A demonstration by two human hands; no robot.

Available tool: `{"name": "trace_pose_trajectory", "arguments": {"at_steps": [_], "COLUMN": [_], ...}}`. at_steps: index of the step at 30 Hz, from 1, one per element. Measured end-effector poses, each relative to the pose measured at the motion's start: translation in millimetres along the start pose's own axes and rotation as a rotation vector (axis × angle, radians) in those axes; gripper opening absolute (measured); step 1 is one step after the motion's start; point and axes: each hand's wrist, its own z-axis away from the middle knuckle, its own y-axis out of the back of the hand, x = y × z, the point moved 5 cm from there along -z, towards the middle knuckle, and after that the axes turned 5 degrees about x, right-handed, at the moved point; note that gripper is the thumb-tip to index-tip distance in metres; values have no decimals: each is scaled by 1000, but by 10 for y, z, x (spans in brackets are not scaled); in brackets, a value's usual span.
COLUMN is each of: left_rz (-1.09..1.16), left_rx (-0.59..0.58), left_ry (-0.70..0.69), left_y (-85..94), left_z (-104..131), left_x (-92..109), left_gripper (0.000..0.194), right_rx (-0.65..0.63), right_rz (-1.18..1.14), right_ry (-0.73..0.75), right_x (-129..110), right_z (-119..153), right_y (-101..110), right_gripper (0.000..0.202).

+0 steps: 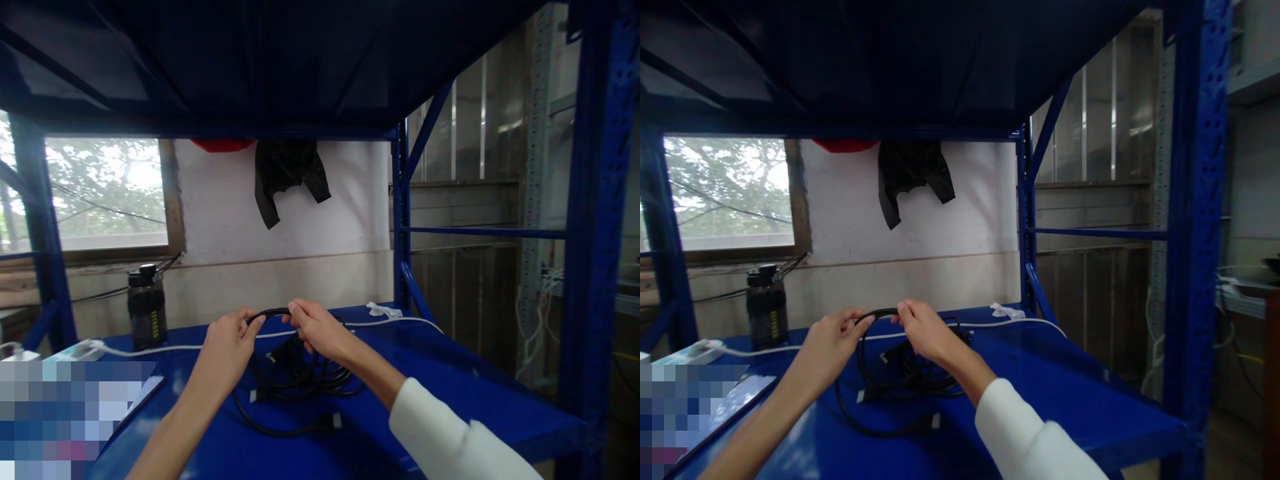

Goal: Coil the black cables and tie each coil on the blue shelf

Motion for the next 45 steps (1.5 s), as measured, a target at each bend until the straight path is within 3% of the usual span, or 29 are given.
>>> {"name": "trace_pose_trajectory", "arguments": {"at_steps": [5, 9, 14, 21, 25, 28, 31, 39, 45], "left_rz": [74, 340, 628, 595, 721, 833, 793, 594, 503], "left_rx": [-28, 3, 10, 137, 140, 155, 149, 207, 222], "left_ry": [46, 101, 78, 18, 74, 172, 226, 100, 121], "left_y": [67, 136, 152, 135, 103, 72, 56, 150, 109], "left_z": [47, 96, 27, -81, -87, -89, -105, -72, 8], "left_x": [-56, -84, 4, 155, 185, 144, 91, 229, 259], "left_gripper": [48, 54, 40, 30, 26, 38, 38, 27, 28], "right_rx": [-50, -42, 18, 100, 143, 150, 152, 122, 99], "right_rz": [44, 83, 130, 178, 188, 184, 177, 158, 174], "right_ry": [33, 51, 71, 103, 110, 118, 128, 179, 144], "right_x": [-107, -149, -197, -276, -304, -317, -332, -380, -362], "right_z": [-3, 42, 88, 127, 162, 188, 214, 270, 300], "right_y": [46, 82, 97, 115, 133, 132, 132, 83, 80], "right_gripper": [40, 39, 39, 39, 39, 39, 40, 44, 36]}}
